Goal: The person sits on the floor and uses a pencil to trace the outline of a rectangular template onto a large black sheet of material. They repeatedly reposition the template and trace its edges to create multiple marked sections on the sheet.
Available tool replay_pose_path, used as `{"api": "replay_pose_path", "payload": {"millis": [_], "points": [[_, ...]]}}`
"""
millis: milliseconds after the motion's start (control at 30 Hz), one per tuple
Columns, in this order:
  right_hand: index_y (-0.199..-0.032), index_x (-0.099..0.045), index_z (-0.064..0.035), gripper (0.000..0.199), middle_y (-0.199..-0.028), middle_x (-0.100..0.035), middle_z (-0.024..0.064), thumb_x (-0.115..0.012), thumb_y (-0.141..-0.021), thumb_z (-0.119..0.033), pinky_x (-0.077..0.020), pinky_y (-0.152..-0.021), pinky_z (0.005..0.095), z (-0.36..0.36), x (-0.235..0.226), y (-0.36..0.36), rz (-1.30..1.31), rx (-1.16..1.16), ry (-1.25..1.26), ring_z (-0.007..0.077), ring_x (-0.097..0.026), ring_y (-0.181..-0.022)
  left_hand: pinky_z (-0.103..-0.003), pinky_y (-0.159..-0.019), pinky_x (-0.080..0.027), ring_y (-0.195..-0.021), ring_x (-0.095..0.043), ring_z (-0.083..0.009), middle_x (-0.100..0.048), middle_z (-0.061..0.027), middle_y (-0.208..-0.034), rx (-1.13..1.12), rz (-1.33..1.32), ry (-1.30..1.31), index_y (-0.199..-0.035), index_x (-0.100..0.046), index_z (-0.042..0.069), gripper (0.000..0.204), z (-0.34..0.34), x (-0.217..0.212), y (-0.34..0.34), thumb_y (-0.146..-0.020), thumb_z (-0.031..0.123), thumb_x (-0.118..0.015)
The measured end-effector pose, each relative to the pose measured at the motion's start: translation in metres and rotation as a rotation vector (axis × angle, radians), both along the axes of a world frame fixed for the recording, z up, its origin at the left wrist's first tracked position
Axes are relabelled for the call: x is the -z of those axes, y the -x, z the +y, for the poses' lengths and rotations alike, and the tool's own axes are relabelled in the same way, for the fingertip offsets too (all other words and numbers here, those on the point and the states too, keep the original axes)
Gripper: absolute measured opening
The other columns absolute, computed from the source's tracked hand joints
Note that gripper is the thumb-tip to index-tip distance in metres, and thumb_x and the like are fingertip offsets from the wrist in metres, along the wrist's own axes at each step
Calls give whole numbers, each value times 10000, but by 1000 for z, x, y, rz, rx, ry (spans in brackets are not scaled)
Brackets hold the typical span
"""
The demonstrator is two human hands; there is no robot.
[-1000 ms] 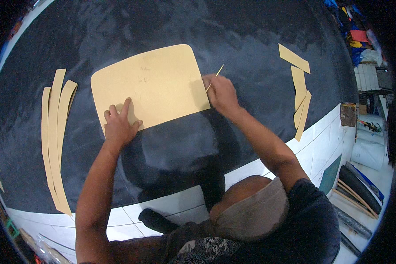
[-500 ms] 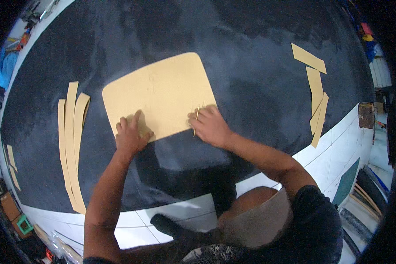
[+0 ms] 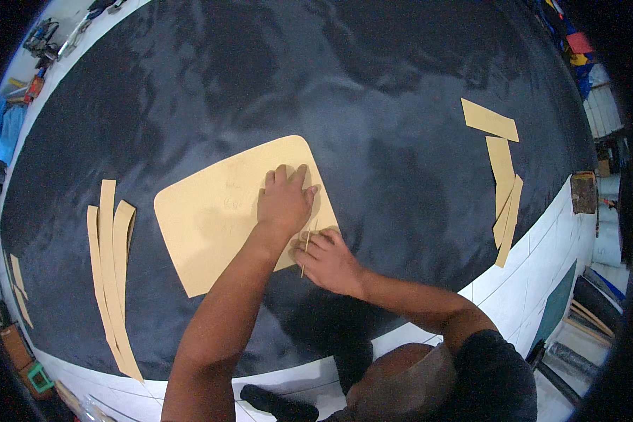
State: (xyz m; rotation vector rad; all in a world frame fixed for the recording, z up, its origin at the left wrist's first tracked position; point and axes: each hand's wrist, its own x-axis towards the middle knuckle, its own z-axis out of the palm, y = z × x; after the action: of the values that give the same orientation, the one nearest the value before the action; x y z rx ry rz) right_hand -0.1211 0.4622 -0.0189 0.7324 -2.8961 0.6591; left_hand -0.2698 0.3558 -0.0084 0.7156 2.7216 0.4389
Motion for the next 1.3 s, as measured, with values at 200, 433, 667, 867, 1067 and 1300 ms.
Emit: {"api": "replay_pose_path", "payload": {"millis": [200,433,667,867,1067,1300], "points": [[-1226,-652,-69,397,-1184,-687,108,-656,-847,-187,-399,-1050,473,28,-12,11,-257,-53,121,289,-611,-1149,-525,-990,-542,-1313,-469,-433,-465,-202,-1440,-29,-132,82,-1449,-510,111,619,9,-15,7,-946,432,-675],[-1249,-673,-53,337,-1207,-704,158,-496,-1048,-257,-500,-964,436,106,-21,98,-313,549,539,339,-665,-1078,-501,-936,-586,-1304,-485,-438,-305,-180,-1611,-7,-86,164,-1485,-443,129,962,14,-20,8,-696,428,-904],[-1210,-692,-1,309,-1152,-727,158,-563,-1039,-224,-544,-887,357,83,3,212,-185,188,485,269,-712,-985,-484,-958,-585,-1316,-480,-444,-261,-180,-1639,-25,-137,184,-1530,-391,144,1028,24,-23,15,-690,433,-907],[-1195,-707,-12,309,-1146,-735,154,-594,-1015,-236,-544,-863,377,59,-3,229,-343,172,513,276,-719,-969,-474,-960,-587,-1337,-460,-430,-249,-175,-1644,-4,-152,239,-1558,-347,163,1072,22,-24,18,-689,447,-907],[-1182,-710,-20,305,-1117,-743,156,-573,-1015,-235,-543,-863,383,57,3,231,-334,165,444,288,-720,-982,-557,-988,-556,-1390,-392,-396,-198,-141,-1664,-10,-228,269,-1595,-291,207,1087,26,-27,20,-722,453,-890],[-1148,-703,-10,285,-1103,-734,176,-573,-1009,-221,-538,-891,413,61,2,233,-263,107,420,351,-701,-1023,-437,-919,-611,-1311,-473,-437,-227,-179,-1653,28,-162,290,-1576,-313,180,1097,26,-27,20,-699,487,-895]]}}
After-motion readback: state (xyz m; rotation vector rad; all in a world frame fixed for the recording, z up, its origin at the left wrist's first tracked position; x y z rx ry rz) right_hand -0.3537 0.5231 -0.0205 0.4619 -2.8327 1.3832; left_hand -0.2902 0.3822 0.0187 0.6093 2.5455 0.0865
